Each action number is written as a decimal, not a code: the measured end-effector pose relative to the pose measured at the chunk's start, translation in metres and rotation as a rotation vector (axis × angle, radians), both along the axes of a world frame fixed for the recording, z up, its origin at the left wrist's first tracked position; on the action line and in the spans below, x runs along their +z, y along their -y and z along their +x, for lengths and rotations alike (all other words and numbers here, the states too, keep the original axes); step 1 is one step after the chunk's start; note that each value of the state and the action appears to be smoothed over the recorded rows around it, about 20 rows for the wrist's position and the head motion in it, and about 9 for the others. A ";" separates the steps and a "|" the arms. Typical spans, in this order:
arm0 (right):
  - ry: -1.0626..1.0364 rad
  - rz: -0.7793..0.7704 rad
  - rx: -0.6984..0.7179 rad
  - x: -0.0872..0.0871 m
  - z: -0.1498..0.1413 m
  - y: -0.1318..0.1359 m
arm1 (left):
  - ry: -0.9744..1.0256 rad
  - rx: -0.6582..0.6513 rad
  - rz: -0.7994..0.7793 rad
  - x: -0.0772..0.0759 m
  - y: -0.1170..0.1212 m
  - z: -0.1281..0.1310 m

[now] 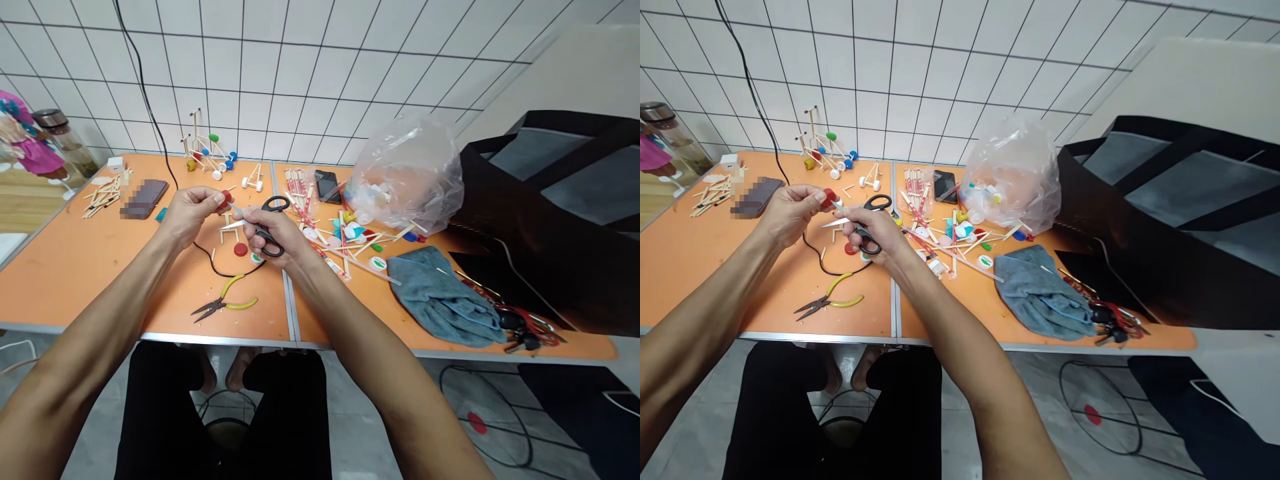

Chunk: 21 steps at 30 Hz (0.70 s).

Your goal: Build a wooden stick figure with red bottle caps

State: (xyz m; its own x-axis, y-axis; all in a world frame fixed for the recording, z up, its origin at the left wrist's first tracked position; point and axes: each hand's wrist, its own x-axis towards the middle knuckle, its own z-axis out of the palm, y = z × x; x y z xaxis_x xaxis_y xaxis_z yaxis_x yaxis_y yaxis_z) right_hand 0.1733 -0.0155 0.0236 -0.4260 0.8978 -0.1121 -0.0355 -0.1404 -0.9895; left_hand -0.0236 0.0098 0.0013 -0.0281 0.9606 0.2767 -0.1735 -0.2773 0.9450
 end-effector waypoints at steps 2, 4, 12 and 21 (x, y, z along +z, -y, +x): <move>0.013 0.034 -0.003 0.000 0.001 -0.001 | -0.004 0.006 0.002 0.000 0.000 0.000; 0.159 0.257 -0.080 -0.003 0.000 0.003 | -0.018 0.012 -0.001 0.000 0.000 0.001; 0.118 0.217 -0.093 -0.003 -0.002 0.006 | -0.039 0.027 0.025 0.001 0.001 0.003; 0.463 0.609 -0.231 -0.005 -0.004 0.013 | -0.028 0.036 0.010 -0.001 0.000 0.006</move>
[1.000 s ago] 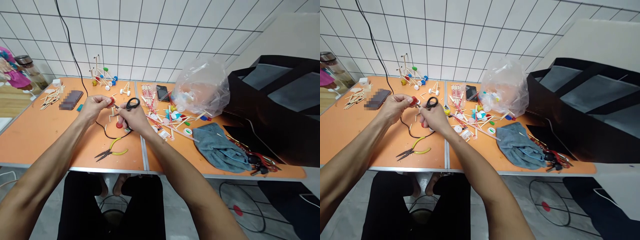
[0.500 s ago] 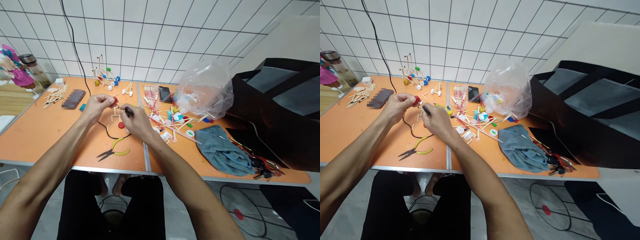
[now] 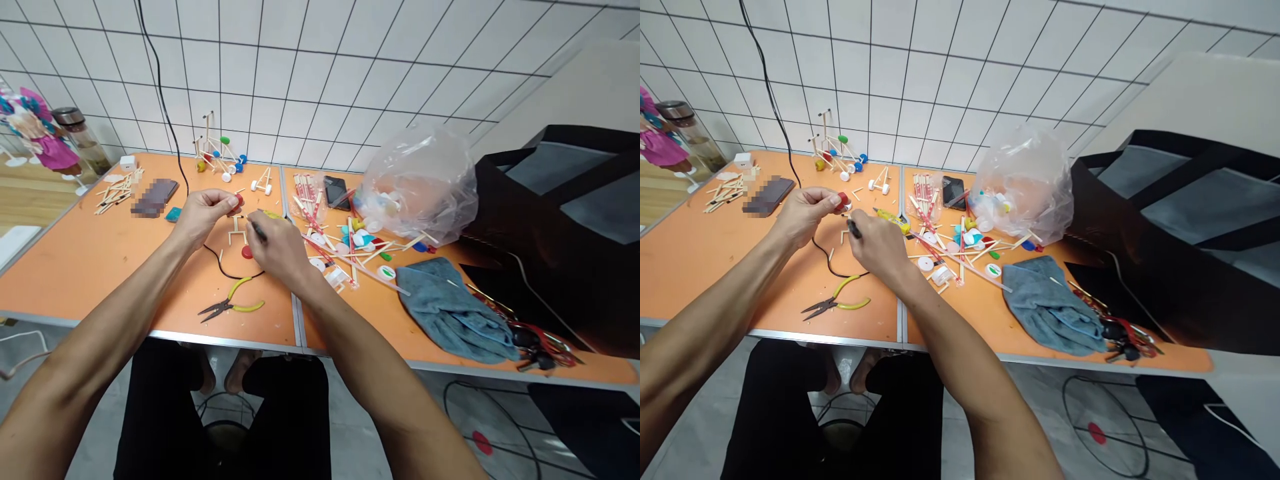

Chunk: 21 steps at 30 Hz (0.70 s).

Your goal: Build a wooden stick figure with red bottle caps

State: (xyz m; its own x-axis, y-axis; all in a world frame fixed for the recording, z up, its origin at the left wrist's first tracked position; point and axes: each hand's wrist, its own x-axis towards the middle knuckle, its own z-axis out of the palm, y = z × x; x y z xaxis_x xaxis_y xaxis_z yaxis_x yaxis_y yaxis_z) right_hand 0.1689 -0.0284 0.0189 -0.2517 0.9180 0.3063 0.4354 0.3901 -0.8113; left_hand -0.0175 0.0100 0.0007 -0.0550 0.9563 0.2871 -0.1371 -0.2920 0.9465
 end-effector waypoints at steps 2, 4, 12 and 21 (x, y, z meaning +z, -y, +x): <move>0.018 0.023 -0.011 -0.001 -0.002 0.003 | 0.001 0.000 -0.001 0.001 0.000 0.001; -0.159 -0.179 0.048 0.002 -0.001 0.001 | 0.001 0.002 0.006 0.002 0.001 0.001; -0.528 -0.649 0.226 0.011 0.009 -0.012 | 0.015 -0.001 0.036 0.002 0.000 0.001; -0.143 -0.138 0.036 0.001 0.002 -0.001 | 0.008 -0.014 0.033 0.002 0.000 0.003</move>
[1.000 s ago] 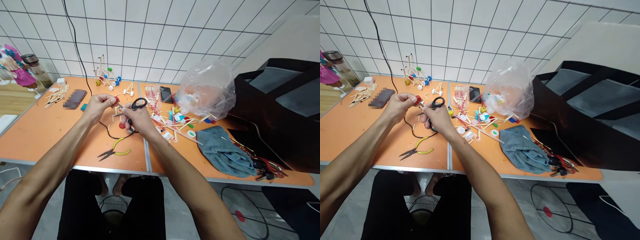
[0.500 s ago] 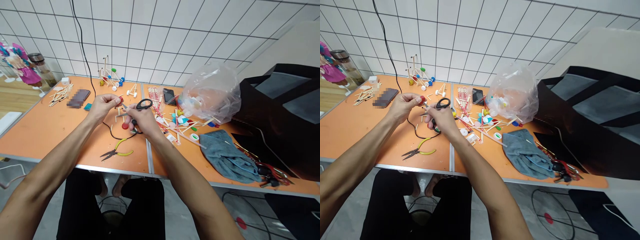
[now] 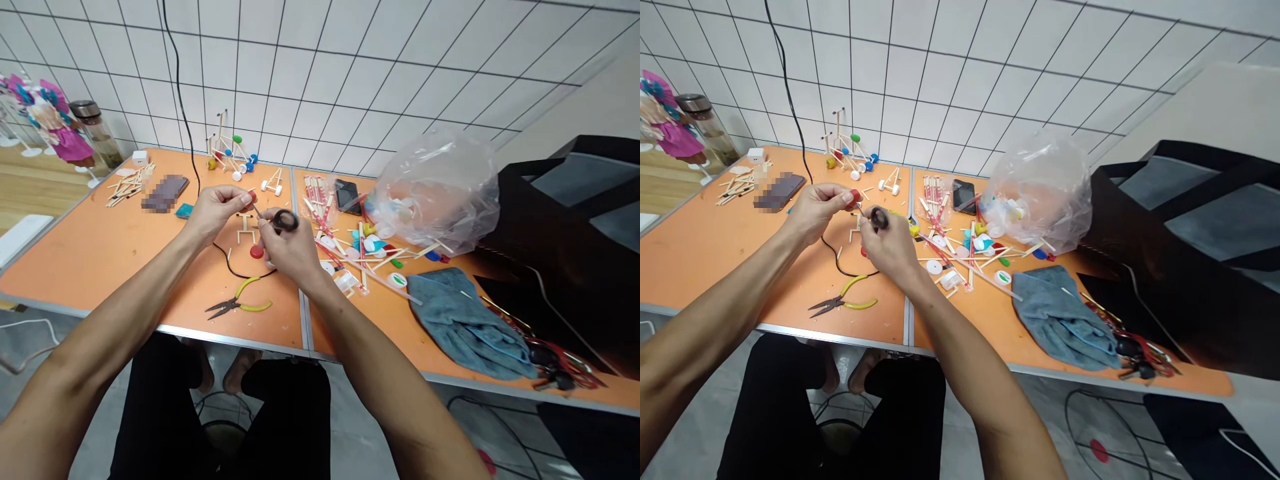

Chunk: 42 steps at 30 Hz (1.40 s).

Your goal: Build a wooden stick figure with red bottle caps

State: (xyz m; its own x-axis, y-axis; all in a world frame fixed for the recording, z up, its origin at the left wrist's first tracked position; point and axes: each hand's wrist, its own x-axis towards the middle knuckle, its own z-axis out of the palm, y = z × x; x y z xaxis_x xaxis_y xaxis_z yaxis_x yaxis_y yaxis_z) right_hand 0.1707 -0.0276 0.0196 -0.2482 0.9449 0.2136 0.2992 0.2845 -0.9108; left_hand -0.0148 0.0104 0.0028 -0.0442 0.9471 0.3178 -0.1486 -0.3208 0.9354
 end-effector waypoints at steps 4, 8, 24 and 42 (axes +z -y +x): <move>-0.385 -0.526 0.194 0.011 0.007 -0.012 | 0.009 0.003 0.011 0.003 0.002 0.001; -0.306 -0.482 0.181 0.009 0.009 -0.015 | 0.001 0.008 -0.001 0.002 0.001 0.001; -0.551 -0.728 0.266 0.019 0.011 -0.019 | -0.026 0.010 0.119 0.003 0.002 0.001; -0.028 0.041 -0.030 -0.004 -0.002 -0.008 | -0.005 0.058 -0.045 0.000 -0.002 0.005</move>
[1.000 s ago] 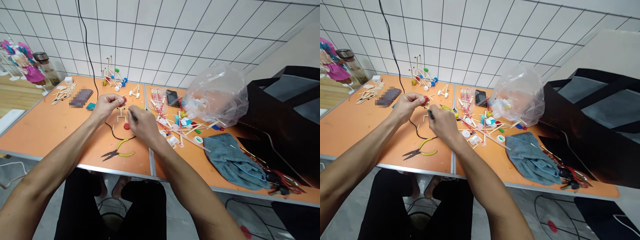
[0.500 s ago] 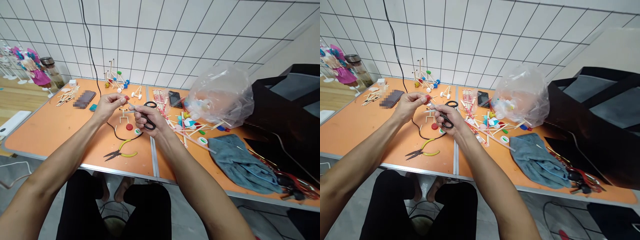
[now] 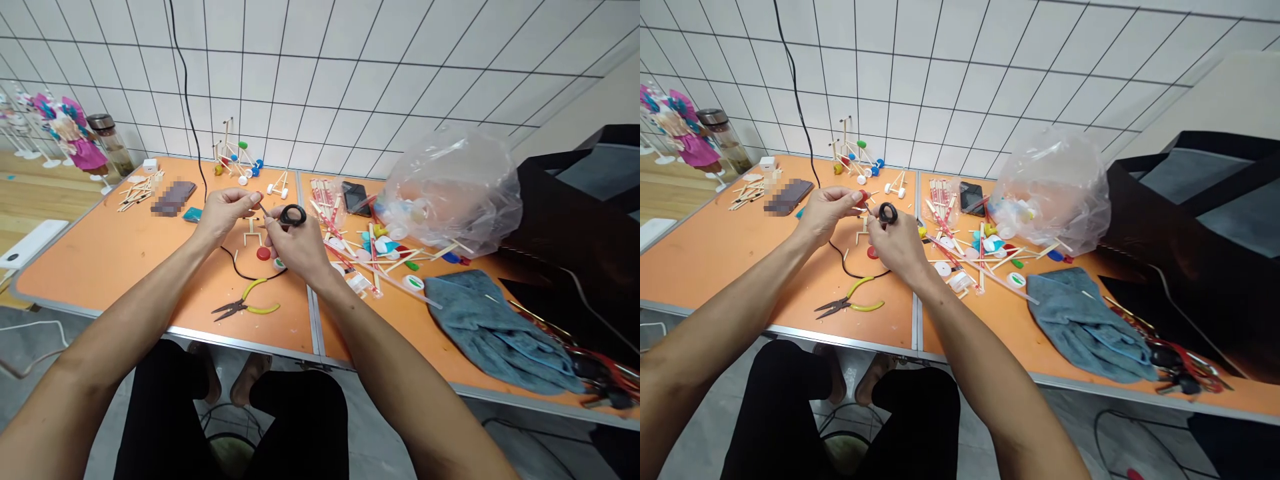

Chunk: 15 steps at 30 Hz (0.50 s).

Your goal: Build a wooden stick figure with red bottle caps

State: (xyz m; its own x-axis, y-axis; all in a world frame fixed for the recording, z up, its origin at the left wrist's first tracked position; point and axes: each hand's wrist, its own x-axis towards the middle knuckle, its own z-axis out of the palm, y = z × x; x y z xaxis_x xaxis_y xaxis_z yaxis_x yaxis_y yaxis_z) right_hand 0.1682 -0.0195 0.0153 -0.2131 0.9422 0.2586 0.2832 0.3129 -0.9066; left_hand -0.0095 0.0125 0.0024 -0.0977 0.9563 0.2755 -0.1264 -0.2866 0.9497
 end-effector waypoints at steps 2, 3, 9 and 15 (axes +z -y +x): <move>0.091 0.110 -0.027 -0.004 0.001 -0.001 | 0.004 -0.004 -0.011 -0.001 -0.001 0.000; 0.142 0.164 -0.039 -0.005 0.002 -0.002 | 0.011 -0.009 -0.012 -0.002 -0.002 0.000; 0.142 0.176 -0.043 -0.002 0.000 0.001 | 0.070 -0.024 0.010 -0.007 -0.004 0.001; -0.405 -0.534 0.250 0.016 0.008 -0.008 | 0.141 -0.040 0.078 -0.004 0.000 0.004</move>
